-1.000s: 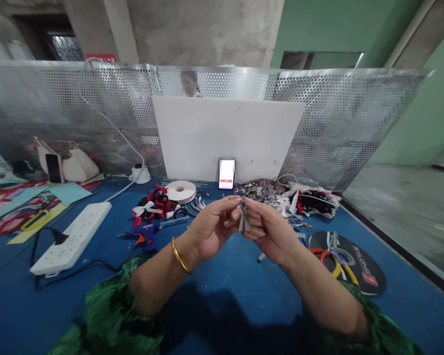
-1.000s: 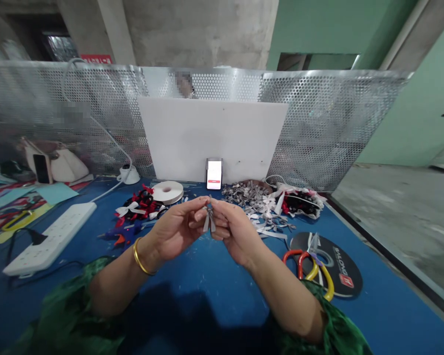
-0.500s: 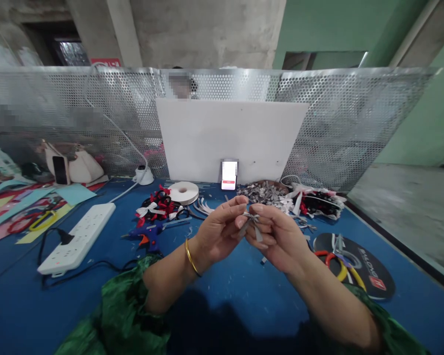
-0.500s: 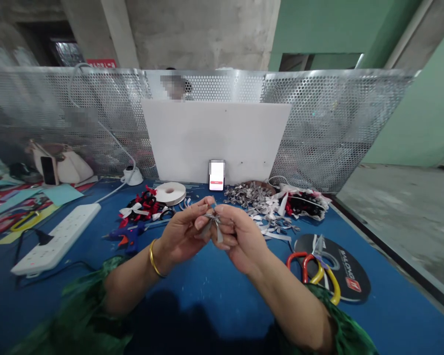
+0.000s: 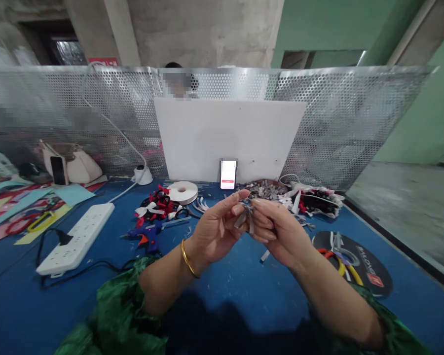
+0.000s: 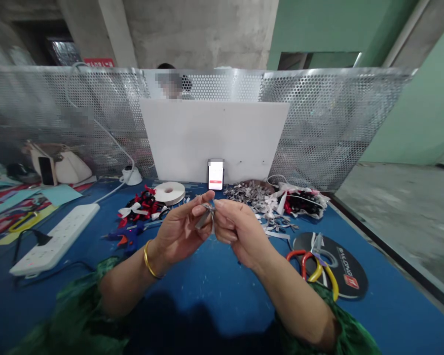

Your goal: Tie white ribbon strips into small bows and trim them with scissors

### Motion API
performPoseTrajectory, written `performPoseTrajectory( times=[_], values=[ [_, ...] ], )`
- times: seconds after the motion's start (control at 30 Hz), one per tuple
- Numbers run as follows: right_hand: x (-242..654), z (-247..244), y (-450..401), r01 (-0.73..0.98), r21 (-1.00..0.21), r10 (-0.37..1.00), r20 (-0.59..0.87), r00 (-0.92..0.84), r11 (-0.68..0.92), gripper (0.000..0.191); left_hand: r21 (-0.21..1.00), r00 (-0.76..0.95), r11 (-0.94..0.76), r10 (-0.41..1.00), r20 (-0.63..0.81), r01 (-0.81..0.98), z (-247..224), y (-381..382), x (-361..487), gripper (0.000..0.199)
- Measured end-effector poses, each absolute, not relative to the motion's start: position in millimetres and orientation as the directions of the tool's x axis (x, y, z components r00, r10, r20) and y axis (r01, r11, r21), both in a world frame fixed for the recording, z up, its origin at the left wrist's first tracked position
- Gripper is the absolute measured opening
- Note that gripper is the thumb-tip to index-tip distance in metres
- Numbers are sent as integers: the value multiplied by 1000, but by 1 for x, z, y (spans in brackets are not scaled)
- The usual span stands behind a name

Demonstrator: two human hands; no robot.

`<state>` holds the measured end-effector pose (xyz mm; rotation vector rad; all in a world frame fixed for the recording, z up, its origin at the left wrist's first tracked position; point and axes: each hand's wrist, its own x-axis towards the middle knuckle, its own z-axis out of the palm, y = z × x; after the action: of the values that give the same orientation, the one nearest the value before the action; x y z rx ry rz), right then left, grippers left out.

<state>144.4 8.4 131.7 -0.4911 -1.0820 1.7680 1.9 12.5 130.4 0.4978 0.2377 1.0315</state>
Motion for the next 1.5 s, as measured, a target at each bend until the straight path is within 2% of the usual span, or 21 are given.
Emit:
performPoseTrajectory(
  times=[0.2,0.3,0.47,0.57,0.7,0.87,1.03,1.23,1.33,1.5],
  values=[
    [142,128,12,-622,-717,883,18,-468,-315,38,508,508,440,861,-3,-741,125,14,2,14],
    [138,124,14,-662,-656,868,20,-496,-363,39,523,509,443,860,-19,-728,124,15,3,13],
    [138,120,17,-678,-626,851,45,-524,-385,40,538,505,429,863,-7,-726,126,15,3,12],
    [138,121,19,-661,-652,852,46,-522,-370,40,521,486,435,873,-44,-734,128,16,3,13],
    [141,125,17,-592,-761,872,71,-484,-266,42,498,474,446,877,-78,-743,130,17,2,15],
    [146,128,17,-478,-859,898,54,-438,-181,40,573,440,429,889,-128,-699,133,14,2,16],
    [146,125,22,-511,-798,888,-62,-456,-318,39,645,462,415,880,-108,-641,132,15,1,18],
    [138,117,27,-571,-722,877,-105,-469,-391,43,641,456,434,878,-143,-633,129,21,-1,15],
    [136,115,26,-550,-780,902,-45,-429,-300,42,656,448,409,886,-119,-634,130,23,-1,12],
    [139,117,23,-438,-891,927,62,-371,-116,41,802,321,253,944,-80,-541,128,25,-1,14]
  ],
)
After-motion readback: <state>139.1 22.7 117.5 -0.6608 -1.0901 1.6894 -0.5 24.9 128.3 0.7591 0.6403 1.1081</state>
